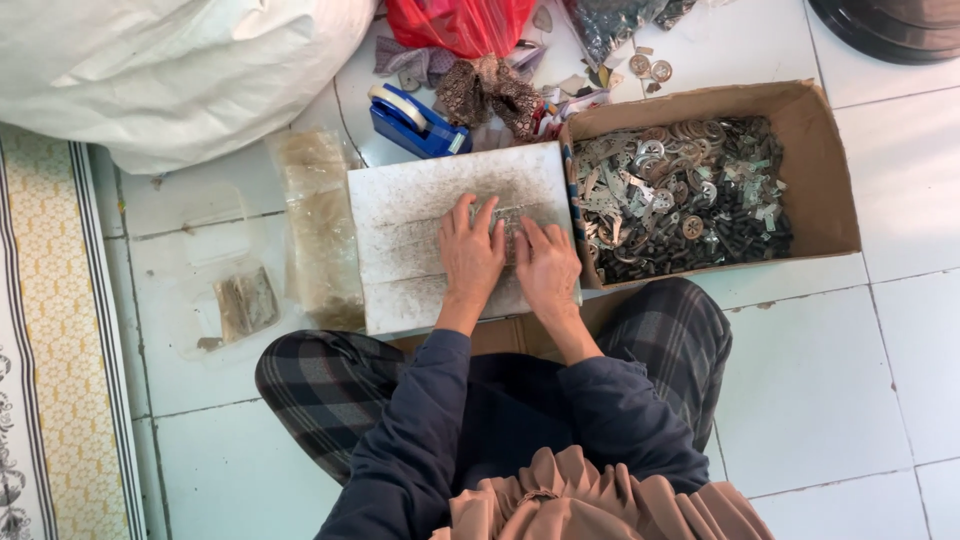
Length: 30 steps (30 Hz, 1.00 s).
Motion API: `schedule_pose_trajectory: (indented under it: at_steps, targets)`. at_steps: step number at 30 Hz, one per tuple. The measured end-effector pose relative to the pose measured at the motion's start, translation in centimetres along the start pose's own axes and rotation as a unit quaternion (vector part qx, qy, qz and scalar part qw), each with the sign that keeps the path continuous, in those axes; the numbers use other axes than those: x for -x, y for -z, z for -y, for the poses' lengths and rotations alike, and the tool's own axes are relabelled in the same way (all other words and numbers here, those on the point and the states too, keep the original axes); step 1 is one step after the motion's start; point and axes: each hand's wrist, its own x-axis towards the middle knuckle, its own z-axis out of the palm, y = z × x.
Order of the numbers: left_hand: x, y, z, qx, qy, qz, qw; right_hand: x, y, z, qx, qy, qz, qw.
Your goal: Sorting small metal components from a large box and placing them into individual plastic bags on the floor.
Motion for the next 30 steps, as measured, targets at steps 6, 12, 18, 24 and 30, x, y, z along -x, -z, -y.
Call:
schedule_pose_trajectory:
  at_steps: [6,12,18,24,30]
  targets:
    - [-5.6,-4.4,-8.1,0.2,-0.079,0.088,0.973,-4.4,3.6,-9.8,-0.016,-0.114,0.011,0.993]
    - [-6.8,-16.6,-13.4,0.031,-0.095,0.376,0.921,-5.8,-0.7,-22.2,0.0,-0.202,0.152,0.968]
    - [-5.7,-25.3,-10.7,-0.073,0.006,0.418,0.906,-6.6,-2.4,-22.5,0.042,-0.147,0.209,0.966]
    - [-7.6,-21.0,-12.0,-0.006,0.053,0.4,0.915,-5.7,-4.9,-22.9,0.092,-0.093,0.244,0.961]
    - [-6.5,-24.5,-10.3,0.039,0.103,0.404,0.908,-5.6,-4.9,-23.0,0.104,-0.091,0.239,0.961]
